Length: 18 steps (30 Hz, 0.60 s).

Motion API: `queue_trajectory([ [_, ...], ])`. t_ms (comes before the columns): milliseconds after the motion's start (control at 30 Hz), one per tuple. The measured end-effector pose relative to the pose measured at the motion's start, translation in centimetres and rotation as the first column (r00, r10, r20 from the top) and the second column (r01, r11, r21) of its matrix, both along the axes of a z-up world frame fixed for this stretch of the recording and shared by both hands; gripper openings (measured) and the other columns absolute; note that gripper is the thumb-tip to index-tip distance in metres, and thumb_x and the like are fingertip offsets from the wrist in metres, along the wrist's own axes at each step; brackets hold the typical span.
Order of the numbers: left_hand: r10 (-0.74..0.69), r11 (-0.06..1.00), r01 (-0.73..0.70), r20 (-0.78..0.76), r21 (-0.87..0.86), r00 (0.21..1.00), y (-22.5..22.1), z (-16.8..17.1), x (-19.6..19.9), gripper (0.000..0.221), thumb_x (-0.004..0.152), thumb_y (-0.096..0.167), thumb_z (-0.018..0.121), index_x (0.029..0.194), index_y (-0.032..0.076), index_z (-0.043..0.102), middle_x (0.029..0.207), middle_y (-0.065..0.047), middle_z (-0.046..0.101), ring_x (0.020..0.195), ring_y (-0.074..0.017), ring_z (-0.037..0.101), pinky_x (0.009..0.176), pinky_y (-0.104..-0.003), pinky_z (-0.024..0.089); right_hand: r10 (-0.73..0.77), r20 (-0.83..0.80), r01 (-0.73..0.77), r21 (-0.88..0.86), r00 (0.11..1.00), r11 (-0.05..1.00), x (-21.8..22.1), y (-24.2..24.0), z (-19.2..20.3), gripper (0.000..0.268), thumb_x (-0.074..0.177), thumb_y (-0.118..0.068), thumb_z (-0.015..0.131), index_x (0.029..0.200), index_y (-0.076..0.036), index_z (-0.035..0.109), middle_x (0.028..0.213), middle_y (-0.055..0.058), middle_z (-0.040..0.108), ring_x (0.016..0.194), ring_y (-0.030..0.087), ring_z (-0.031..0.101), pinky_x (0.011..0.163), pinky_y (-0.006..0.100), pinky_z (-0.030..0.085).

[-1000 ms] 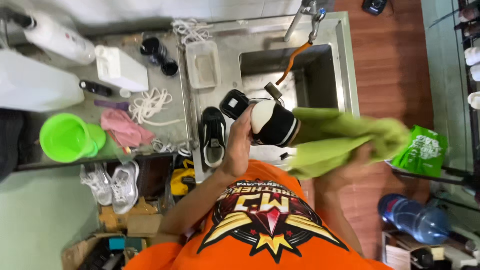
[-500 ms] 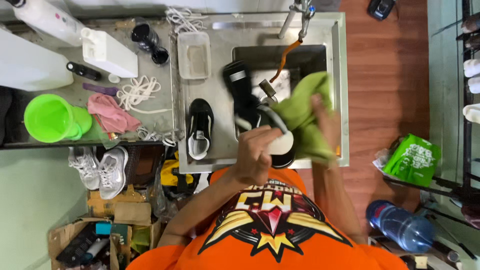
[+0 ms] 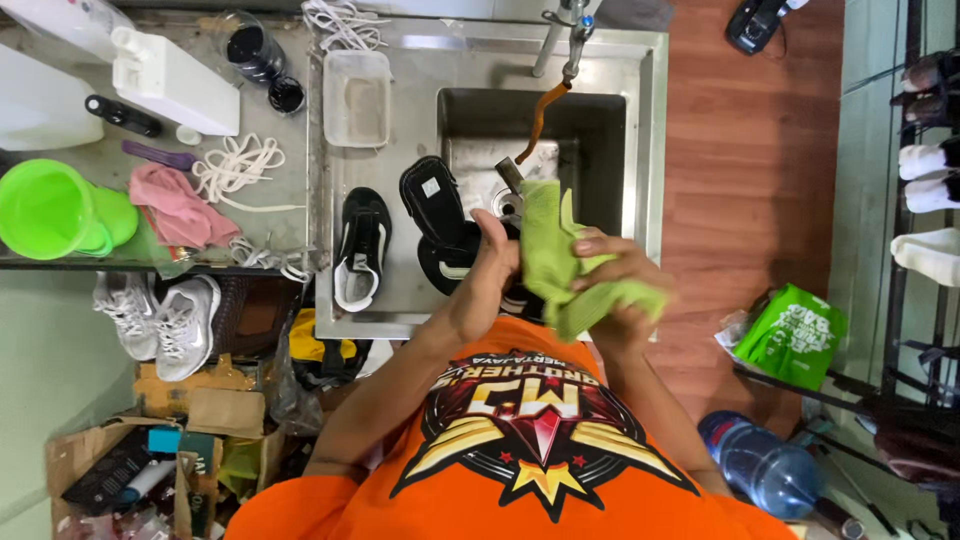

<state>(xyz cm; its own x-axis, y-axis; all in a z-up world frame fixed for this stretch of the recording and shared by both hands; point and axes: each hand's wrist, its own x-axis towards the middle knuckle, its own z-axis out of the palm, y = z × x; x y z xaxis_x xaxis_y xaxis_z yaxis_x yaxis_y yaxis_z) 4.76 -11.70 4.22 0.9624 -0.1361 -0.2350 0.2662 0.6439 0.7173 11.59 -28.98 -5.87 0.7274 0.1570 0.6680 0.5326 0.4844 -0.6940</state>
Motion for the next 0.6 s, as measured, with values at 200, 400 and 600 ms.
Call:
queue_trajectory([
  [200,-0.053,0.996,0.054,-0.009,0.075,0.999,0.5,-2.3,1.1,0.12,0.087,0.093,0.004,0.129,0.0,0.068,0.103,-0.017,0.076,0.1,-0.0244,0.071,0.091,-0.032,0.053,-0.498,-0.552,0.59,-0.013,0.669,0.807,3.0,-0.1,7.1,0.014,0.087,-0.02,0.062,0.087,-0.006,0.065,0.103,0.007,0.066,0.099,0.023,0.061,0.098,0.04,0.05],
  [400,0.16,0.956,-0.211,-0.242,-0.203,0.957,-2.1,1.1,2.3,0.091,0.099,0.077,0.04,0.141,-0.002,0.059,0.131,-0.021,0.067,0.117,-0.0303,0.066,0.105,-0.046,0.051,-0.179,0.514,0.427,-0.42,0.839,0.801,1.2,-0.2,4.0,0.054,0.102,-0.047,0.053,0.072,-0.007,0.072,0.108,0.011,0.08,0.111,0.045,0.07,0.113,0.064,0.043],
  [600,0.301,0.946,-0.323,-0.303,-0.024,0.904,-1.4,-1.9,3.1,0.046,0.092,0.045,0.074,0.122,0.014,0.056,0.111,-0.004,0.057,0.11,-0.0238,0.054,0.101,-0.044,0.038,-0.395,-0.214,0.419,0.079,0.893,0.904,-0.5,1.2,8.5,0.032,0.108,-0.028,0.052,0.106,-0.001,0.069,0.115,0.024,0.072,0.105,0.038,0.071,0.117,0.055,0.045],
])
